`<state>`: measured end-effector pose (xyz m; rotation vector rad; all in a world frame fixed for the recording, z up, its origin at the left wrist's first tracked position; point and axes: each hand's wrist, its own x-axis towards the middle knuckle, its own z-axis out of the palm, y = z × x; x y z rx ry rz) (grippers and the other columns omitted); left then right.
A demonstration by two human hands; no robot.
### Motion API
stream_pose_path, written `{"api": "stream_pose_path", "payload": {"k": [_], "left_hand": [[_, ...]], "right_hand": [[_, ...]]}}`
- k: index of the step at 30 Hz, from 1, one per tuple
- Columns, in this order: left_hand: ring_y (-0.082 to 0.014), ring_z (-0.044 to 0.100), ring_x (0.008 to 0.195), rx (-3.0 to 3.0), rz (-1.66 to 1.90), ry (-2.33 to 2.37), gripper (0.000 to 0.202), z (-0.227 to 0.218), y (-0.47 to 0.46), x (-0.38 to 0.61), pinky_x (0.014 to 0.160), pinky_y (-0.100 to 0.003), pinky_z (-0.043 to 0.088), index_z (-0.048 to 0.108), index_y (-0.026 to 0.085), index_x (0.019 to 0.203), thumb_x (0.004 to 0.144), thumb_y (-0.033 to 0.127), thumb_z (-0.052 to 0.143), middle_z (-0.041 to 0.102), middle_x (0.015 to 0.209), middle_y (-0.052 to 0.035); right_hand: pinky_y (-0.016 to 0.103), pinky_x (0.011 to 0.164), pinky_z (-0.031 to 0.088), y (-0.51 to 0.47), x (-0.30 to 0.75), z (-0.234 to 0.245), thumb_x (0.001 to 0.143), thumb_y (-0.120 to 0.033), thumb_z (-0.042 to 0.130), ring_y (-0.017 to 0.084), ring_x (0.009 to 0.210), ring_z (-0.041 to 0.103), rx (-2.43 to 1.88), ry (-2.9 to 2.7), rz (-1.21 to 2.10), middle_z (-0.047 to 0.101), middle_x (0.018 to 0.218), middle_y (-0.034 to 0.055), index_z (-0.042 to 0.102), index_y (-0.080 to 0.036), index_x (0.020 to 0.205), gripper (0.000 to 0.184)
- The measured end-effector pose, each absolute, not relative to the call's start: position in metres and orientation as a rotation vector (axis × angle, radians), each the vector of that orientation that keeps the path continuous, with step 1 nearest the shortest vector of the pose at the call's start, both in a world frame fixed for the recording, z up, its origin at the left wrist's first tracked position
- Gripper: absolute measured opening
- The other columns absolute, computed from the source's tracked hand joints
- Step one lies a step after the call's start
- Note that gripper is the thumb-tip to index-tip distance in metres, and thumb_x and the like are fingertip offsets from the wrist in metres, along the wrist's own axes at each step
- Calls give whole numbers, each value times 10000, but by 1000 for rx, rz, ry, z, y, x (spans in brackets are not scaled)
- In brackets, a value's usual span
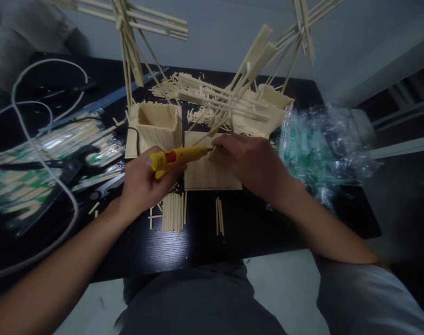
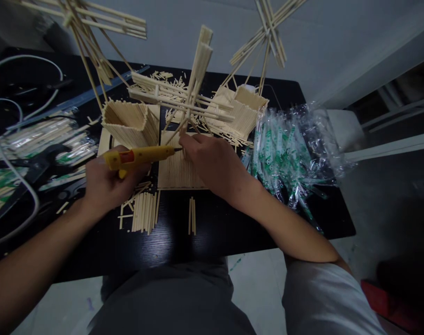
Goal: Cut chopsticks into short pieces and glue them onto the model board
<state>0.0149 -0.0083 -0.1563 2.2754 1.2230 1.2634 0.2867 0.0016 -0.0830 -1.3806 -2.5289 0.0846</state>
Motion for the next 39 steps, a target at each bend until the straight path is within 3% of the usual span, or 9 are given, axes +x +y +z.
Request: {"api": "stream_pose_path", "payload": {"k": [6,12,21,33,39], "left_hand": [[-120,488,570,2298,1276,1199,278,-155,-7,17,553,-298,324,586,236,843,1040,326,762,492,688,54],[-133,510,584,2250,1247,1247,340,-155,-8,19,556,-306,352,578,236,810,1045,415,746,529,699,35],[-146,577,651,2211,1207,1328,322,-163,-10,20,597,-303,416,651,229,867,1076,471,694,597,783,13],[-164,600,676,2287,1190,1257,333,-162,-7,17,617,-325,419,593,248,850,1092,448,702,560,771,17],[-160,584,654,2254,1148,1265,346,-161,-8,17,607,-335,422,583,246,830,1075,451,715,565,779,11]], "right_hand": [[333,895,598,2,286,-83,1083,-15,585,273,1053,846,-1389,-2530,68,887,1189,129,767,-136,1457,433],[325,886,585,3,286,-84,1082,-17,598,267,1037,840,-1396,-2535,87,887,1179,122,797,-142,1361,364],[357,932,611,3,285,-81,1069,-4,598,290,1085,846,-1422,-2546,104,885,1209,136,797,-138,1388,399],[340,925,597,3,286,-82,1061,3,620,264,1041,839,-1371,-2515,112,890,1148,120,836,-140,1241,316],[359,937,586,3,285,-80,1059,4,591,281,1058,836,-1409,-2531,136,883,1170,132,835,-136,1259,345]]}}
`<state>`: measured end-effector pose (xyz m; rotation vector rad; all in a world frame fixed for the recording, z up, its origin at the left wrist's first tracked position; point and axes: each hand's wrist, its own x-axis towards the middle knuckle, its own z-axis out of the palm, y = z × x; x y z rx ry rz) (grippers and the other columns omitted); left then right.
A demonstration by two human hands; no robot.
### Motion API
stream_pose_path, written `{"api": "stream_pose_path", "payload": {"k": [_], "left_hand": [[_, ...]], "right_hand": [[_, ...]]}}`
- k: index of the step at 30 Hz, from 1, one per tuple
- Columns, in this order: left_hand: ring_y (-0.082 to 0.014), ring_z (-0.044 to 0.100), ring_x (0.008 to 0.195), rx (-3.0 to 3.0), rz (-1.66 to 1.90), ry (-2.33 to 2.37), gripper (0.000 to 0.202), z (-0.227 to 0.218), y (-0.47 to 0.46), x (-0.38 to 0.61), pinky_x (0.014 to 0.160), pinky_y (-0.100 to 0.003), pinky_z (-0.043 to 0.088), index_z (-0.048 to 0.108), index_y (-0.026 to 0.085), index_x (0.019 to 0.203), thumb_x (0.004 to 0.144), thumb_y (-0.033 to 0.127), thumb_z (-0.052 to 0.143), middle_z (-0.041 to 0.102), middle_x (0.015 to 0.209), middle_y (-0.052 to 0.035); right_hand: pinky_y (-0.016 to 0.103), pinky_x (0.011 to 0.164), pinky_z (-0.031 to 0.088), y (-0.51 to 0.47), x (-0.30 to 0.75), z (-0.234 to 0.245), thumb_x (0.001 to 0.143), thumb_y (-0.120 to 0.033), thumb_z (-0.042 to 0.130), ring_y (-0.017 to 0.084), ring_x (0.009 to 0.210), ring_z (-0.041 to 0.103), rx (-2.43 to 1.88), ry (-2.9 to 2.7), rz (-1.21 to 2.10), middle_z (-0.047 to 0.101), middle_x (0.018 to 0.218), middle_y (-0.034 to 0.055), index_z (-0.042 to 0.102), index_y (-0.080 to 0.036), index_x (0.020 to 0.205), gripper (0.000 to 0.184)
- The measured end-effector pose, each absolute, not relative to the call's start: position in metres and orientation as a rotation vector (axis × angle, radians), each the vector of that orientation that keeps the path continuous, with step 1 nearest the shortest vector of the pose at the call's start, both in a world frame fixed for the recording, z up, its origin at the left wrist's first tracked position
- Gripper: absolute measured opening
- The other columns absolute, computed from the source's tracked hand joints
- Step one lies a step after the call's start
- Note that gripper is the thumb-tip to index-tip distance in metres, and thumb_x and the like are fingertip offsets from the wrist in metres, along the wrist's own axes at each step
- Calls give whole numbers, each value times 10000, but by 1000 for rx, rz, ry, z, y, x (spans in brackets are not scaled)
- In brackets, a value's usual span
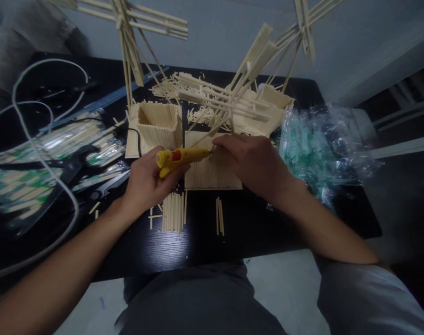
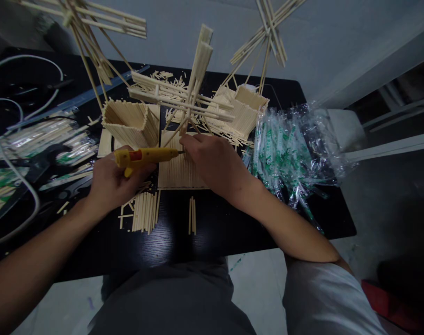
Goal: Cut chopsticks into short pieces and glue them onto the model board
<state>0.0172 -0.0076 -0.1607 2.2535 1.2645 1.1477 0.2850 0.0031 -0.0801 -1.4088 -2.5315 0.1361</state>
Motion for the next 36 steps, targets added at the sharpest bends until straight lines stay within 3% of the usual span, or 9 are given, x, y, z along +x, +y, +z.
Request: {"api": "stream_pose_path", "payload": {"k": [24,36], "left_hand": [[-175,584,626,2242,946,1296,271,-158,-5,17,572,-335,391,671,247,813,998,433,741,597,740,-7],[-173,610,620,2227,966,1336,266,-157,-5,16,557,-314,389,707,246,829,993,452,745,633,728,-4]], "right_hand": [[335,881,574,3,286,-79,1062,-12,586,266,1014,830,-1388,-2529,109,889,1135,118,831,-154,1206,318],[372,937,597,3,286,-81,1084,-48,603,281,1047,837,-1396,-2490,118,887,1169,131,843,-155,1216,294]]}}
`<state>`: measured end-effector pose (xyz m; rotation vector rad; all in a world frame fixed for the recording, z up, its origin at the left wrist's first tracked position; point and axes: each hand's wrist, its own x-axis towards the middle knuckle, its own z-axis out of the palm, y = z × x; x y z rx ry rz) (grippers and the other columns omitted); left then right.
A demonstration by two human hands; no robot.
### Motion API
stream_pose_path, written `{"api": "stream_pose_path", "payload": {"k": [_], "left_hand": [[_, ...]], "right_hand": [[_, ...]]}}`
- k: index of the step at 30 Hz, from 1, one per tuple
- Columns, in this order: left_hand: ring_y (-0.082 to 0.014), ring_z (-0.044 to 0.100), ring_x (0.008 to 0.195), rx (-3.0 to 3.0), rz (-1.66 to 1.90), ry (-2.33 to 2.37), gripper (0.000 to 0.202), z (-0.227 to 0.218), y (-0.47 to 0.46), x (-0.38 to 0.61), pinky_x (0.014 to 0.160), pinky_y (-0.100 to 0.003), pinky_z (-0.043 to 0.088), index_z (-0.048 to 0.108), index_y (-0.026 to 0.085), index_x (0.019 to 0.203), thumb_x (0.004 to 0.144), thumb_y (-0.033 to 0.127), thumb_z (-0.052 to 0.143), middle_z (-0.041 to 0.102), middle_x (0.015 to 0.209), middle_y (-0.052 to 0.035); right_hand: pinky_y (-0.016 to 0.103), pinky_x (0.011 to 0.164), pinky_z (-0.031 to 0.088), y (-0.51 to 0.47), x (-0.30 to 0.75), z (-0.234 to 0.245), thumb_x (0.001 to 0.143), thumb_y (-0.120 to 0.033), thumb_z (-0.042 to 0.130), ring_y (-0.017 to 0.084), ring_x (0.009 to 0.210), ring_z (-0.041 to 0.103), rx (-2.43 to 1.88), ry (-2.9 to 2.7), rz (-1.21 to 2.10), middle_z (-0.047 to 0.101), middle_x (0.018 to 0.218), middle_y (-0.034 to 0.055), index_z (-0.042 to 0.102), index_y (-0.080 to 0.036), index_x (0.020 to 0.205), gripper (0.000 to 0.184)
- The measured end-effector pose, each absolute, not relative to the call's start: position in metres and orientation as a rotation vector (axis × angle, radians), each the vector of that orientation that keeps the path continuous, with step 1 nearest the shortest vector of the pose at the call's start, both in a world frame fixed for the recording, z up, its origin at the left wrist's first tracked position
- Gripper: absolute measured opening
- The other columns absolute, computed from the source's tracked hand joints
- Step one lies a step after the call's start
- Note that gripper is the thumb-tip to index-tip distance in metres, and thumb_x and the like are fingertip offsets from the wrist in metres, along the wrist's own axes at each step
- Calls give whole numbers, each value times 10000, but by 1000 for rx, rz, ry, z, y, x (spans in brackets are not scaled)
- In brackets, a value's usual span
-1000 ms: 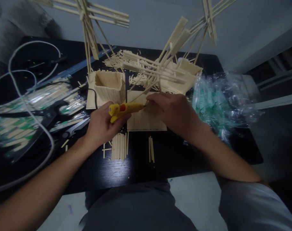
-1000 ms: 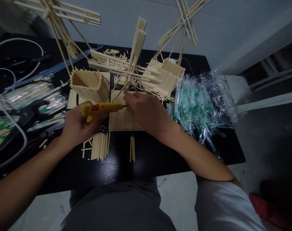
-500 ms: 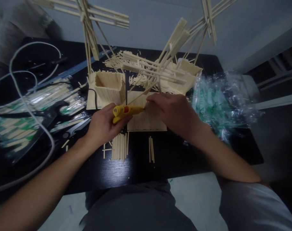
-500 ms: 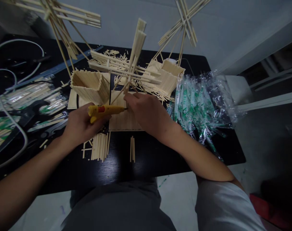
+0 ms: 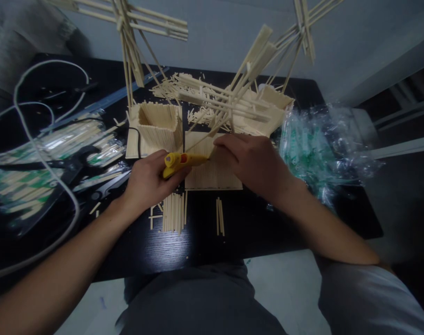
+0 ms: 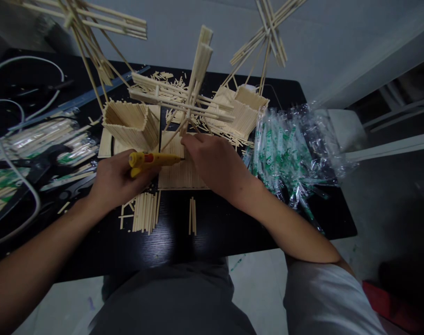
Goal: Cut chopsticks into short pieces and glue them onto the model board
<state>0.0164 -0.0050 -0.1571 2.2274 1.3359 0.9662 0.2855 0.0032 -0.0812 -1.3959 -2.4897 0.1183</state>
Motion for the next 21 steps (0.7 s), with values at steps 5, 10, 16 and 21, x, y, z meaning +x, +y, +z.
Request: {"api": "stream_pose_path", "payload": {"k": [5,10,16,21], "left_hand": [[-165,573,586,2228,977,1338,271,-157,-5,17,543,-323,350,685,245,809,986,441,751,610,708,3],[-179,588,603,2218,967,1356,282,-157,-5,16,557,-331,361,684,254,805,987,458,754,612,700,-2],[-180,600,612,2241,976,1381,304,-159,-4,14,567,-327,375,666,251,801,994,466,757,612,709,1],[-169,566,597,2212,1027,1360,319,-158,-6,15,562,-331,349,625,251,788,1005,451,748,572,703,11]], "right_hand": [[366,939,593,2,284,-82,1084,-39,597,277,1047,832,-1415,-2481,117,881,1169,136,845,-148,1195,293],[359,919,598,3,284,-83,1081,-46,598,268,1025,826,-1408,-2474,94,883,1138,126,845,-152,1187,289],[366,913,607,3,285,-84,1074,-42,575,266,1007,822,-1382,-2470,95,885,1113,115,850,-157,1215,330],[355,915,579,3,284,-83,1084,-39,566,268,1016,817,-1395,-2480,95,880,1133,124,841,-147,1175,309]]}}
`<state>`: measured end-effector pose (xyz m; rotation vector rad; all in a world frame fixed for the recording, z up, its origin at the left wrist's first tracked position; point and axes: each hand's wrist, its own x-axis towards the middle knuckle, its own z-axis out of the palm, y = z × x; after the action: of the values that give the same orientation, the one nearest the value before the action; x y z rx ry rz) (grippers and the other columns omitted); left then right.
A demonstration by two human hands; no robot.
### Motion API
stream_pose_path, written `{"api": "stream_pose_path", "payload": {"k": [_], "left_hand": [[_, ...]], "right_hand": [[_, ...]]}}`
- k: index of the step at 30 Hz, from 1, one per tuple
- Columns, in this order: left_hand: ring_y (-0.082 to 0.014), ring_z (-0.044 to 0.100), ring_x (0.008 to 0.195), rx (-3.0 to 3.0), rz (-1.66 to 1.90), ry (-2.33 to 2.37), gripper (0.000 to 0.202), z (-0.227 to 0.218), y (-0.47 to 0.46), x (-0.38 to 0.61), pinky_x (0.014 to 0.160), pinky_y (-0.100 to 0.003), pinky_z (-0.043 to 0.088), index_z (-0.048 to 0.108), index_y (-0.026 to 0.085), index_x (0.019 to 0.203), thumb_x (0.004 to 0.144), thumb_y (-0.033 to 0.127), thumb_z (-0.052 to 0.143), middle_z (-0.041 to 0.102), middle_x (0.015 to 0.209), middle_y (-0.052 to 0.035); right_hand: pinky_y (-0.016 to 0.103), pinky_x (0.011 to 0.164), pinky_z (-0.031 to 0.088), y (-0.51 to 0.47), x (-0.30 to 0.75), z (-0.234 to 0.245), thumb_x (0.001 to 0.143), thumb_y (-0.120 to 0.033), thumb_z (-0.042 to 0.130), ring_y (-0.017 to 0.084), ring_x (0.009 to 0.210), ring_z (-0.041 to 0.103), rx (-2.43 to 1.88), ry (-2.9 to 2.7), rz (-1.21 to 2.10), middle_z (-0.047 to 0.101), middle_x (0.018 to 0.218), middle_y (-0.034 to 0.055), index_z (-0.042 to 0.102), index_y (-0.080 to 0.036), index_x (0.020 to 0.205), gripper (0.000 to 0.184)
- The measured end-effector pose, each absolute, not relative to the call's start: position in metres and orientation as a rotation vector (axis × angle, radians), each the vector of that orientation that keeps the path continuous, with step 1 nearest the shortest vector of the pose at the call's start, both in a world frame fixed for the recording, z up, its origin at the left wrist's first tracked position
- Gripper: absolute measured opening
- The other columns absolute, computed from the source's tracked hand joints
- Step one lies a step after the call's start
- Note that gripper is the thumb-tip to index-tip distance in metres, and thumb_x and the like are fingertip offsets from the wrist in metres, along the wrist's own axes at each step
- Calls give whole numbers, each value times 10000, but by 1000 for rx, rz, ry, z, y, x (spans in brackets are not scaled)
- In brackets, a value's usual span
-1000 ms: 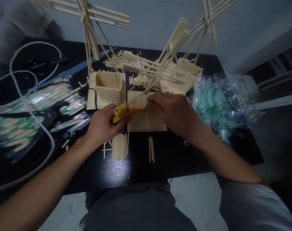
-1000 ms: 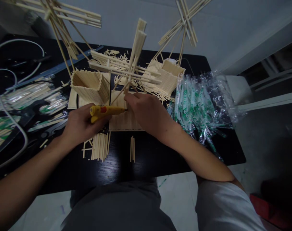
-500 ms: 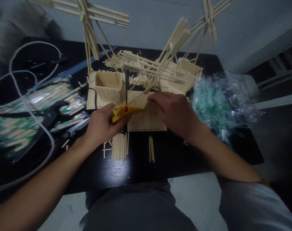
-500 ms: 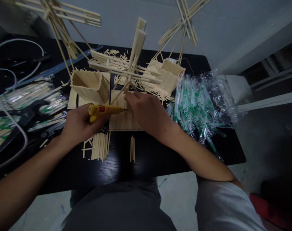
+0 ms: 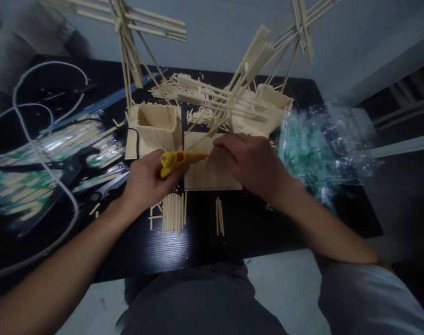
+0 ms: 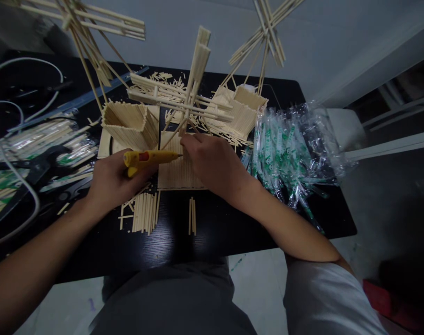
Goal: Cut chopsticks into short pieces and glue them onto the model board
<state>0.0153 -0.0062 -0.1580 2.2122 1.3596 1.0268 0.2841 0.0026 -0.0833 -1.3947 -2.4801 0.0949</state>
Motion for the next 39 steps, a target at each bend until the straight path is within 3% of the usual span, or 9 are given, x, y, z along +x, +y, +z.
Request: {"api": "stream_pose_path", "payload": {"k": [21,39], "left_hand": [[-183,615,645,2187,880,1430,322,-155,-7,18,617,-325,412,676,239,817,1009,496,699,619,731,-8],[-181,636,667,2229,863,1362,264,-155,-7,17,631,-316,432,686,234,862,1031,436,676,646,754,-10]], "right_hand": [[341,880,589,3,284,-87,1095,-53,598,268,1018,841,-1382,-2458,89,886,1123,113,827,-151,1169,260],[350,890,587,3,283,-90,1098,-54,577,265,993,831,-1389,-2437,98,876,1098,114,815,-156,1154,265]]}}
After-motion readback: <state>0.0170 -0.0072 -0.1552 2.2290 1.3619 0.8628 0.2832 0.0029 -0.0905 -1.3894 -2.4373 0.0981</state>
